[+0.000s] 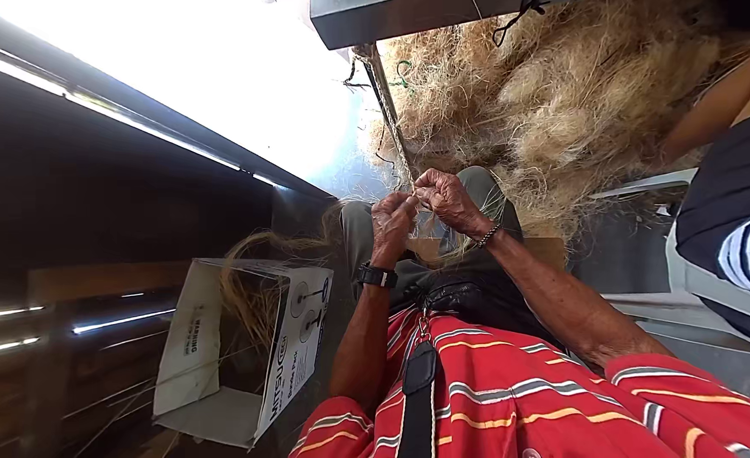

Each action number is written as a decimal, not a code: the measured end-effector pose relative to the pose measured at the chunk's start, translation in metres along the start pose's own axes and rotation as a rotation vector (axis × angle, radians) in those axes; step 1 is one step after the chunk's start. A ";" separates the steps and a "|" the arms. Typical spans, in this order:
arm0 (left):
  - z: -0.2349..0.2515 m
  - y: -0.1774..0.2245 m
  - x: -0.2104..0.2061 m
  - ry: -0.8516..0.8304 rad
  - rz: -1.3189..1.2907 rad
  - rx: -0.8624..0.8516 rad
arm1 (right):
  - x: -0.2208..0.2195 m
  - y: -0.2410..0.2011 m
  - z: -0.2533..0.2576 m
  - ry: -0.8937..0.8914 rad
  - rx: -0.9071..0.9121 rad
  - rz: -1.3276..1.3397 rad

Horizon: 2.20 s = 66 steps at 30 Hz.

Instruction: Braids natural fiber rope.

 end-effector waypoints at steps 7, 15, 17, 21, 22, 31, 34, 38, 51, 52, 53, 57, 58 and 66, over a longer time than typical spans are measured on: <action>0.017 0.007 0.003 0.094 0.072 0.006 | 0.003 0.004 0.017 0.032 -0.037 0.029; 0.010 0.009 0.006 0.069 0.040 -0.051 | 0.003 0.014 0.007 -0.077 -0.208 0.311; 0.007 0.004 0.004 0.036 -0.043 -0.031 | 0.003 0.025 0.007 -0.118 -0.299 0.419; 0.006 -0.002 -0.002 -0.038 -0.174 -0.004 | 0.002 0.046 -0.002 -0.201 -0.375 0.473; 0.008 -0.004 -0.004 -0.048 -0.207 0.005 | 0.000 0.052 -0.005 -0.219 -0.384 0.464; 0.009 -0.002 -0.002 -0.041 -0.213 -0.032 | 0.008 0.039 0.002 -0.255 -0.297 -0.002; 0.006 0.003 0.006 0.043 0.039 -0.067 | 0.022 0.014 0.011 -0.162 -0.175 -0.109; 0.003 0.010 0.004 0.079 0.260 -0.155 | 0.012 0.000 0.014 -0.170 -0.209 -0.026; 0.009 0.042 -0.003 0.073 0.579 -0.319 | -0.012 0.021 0.004 -0.033 -0.608 0.329; 0.009 0.042 -0.003 0.063 0.567 -0.313 | -0.011 0.020 0.004 -0.028 -0.601 0.336; 0.009 0.042 -0.002 0.052 0.547 -0.307 | -0.010 0.019 0.005 -0.019 -0.585 0.340; 0.004 0.029 0.004 0.007 0.447 -0.262 | -0.005 0.012 0.013 -0.032 -0.418 0.204; 0.005 0.026 0.006 0.014 0.424 -0.248 | -0.003 0.008 0.017 -0.037 -0.332 0.130; 0.001 0.005 0.017 0.021 0.221 -0.102 | -0.005 0.002 0.014 -0.088 -0.038 -0.151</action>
Point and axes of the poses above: each hand's wrist, its own z-axis towards the middle knuckle, its own x-axis out of the back of the hand, y = z × x, the point moved 9 cm from there along z, towards the middle knuckle
